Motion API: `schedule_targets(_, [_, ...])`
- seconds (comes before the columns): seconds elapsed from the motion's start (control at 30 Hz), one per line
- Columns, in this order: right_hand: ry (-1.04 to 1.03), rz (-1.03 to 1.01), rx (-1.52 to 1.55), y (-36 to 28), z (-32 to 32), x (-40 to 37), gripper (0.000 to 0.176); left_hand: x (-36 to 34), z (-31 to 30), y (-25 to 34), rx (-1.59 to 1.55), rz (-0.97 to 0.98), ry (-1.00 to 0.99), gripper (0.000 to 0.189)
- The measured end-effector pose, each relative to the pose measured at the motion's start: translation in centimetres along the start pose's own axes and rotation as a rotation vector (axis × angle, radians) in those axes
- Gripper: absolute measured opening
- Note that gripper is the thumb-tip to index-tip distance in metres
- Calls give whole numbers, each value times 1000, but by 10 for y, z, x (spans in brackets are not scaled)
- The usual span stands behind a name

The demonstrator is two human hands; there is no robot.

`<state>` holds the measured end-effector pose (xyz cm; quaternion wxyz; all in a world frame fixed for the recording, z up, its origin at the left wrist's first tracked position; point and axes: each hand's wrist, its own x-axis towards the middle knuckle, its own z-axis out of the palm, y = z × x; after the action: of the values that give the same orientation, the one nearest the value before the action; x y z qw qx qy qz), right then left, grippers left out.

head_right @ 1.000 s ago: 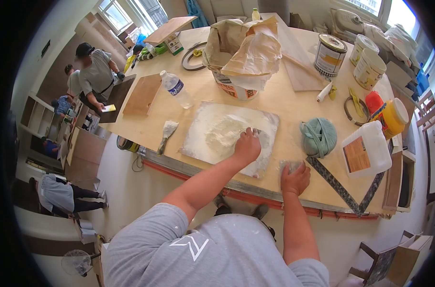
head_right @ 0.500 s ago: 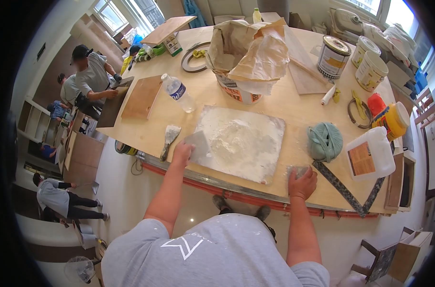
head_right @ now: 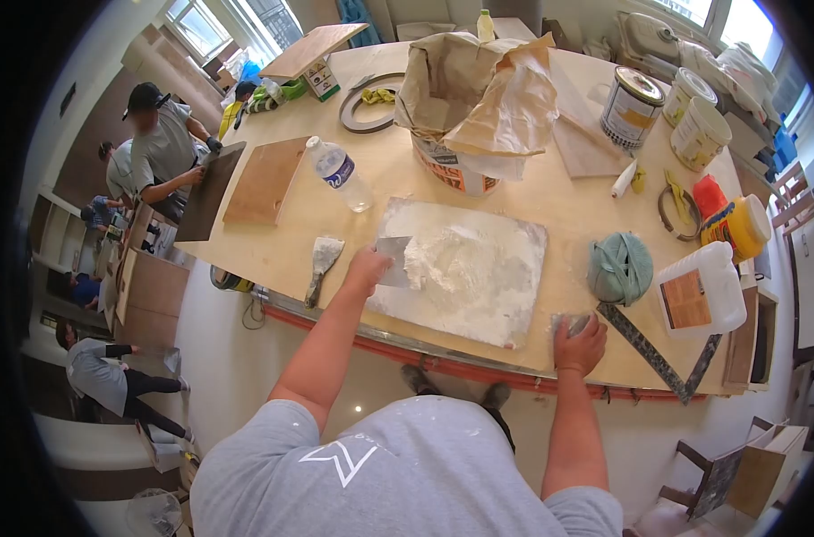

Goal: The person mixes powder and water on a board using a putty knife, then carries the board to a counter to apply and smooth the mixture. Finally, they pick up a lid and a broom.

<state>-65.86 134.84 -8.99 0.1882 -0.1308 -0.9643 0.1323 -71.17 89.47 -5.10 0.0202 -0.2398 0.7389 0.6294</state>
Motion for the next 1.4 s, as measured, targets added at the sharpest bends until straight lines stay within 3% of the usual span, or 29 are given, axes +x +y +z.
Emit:
schedule_targets(0.1, [-6, -4, 3, -1, -3, -1, 58, -30, 32, 46, 488, 196, 98, 45])
schedule_targets(0.13, [-11, -1, 5, -1, -4, 0, 58, -43, 42, 64, 562, 145, 129, 48])
schedule_targets(0.23, [-10, 9, -1, -2, -5, 1, 58, -55, 38, 63, 616, 270, 274, 50])
schedule_targets(0.4, [-13, 16, 25, -2, -7, 1, 58, -88, 9, -26, -147, -165, 136, 48])
schedule_targets(0.5, [-22, 15, 33, -1, -8, 2, 59, -121, 39, -47, -225, -296, 245, 44])
schedule_targets(0.6, [-32, 10, 39, 2, -6, 2, 59, -117, 70, -48, -213, -174, 488, 41])
schedule_targets(0.7, [-40, 5, 53, 2, -7, 2, 58, -105, 75, -25, -224, -248, 410, 44])
schedule_targets(1.03, [-42, 6, 59, 5, -3, 1, 58, -80, 93, -3, -304, -248, 516, 43])
schedule_targets(1.1, [-14, -11, 52, 5, -4, 0, 58, -75, 86, 5, -212, -224, 513, 44])
schedule_targets(1.2, [8, -25, 57, 3, -6, -1, 58, -50, 57, -19, -219, -33, 416, 44])
schedule_targets(1.3, [14, -22, 59, 4, -4, -1, 57, -31, 10, -31, -169, -57, 315, 38])
schedule_targets(1.4, [2, -8, 29, 1, -5, -1, 57, -28, -14, -5, -90, -241, 236, 33])
